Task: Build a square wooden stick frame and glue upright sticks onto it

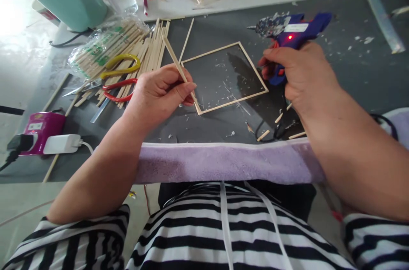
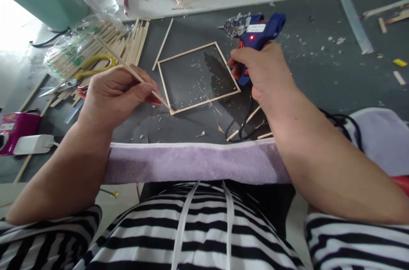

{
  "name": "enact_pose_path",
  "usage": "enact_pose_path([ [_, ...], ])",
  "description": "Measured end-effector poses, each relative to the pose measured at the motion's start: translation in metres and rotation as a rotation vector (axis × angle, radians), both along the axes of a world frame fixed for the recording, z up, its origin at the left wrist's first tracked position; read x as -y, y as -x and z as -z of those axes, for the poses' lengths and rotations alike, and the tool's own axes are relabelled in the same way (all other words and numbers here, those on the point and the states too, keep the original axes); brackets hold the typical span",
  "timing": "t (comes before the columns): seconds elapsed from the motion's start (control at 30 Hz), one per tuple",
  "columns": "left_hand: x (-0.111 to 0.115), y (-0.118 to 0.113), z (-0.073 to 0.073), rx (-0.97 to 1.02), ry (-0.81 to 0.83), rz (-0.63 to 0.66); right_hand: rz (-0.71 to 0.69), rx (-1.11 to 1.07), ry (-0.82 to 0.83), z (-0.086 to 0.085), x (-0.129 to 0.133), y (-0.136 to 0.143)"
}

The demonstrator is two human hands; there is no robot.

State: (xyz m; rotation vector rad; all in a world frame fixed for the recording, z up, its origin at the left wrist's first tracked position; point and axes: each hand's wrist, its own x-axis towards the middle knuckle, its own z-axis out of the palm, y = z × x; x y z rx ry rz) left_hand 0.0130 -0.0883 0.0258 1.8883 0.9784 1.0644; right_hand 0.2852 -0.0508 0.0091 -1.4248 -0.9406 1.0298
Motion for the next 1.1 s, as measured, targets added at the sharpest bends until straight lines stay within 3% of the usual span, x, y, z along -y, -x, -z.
enact_pose_path([
  [1.1,-0.0007,0.0037,0.0010,-0.008,0.005,-0.005,0.019,0.084,-0.039,0.0060,0.0042,0.0032],
])
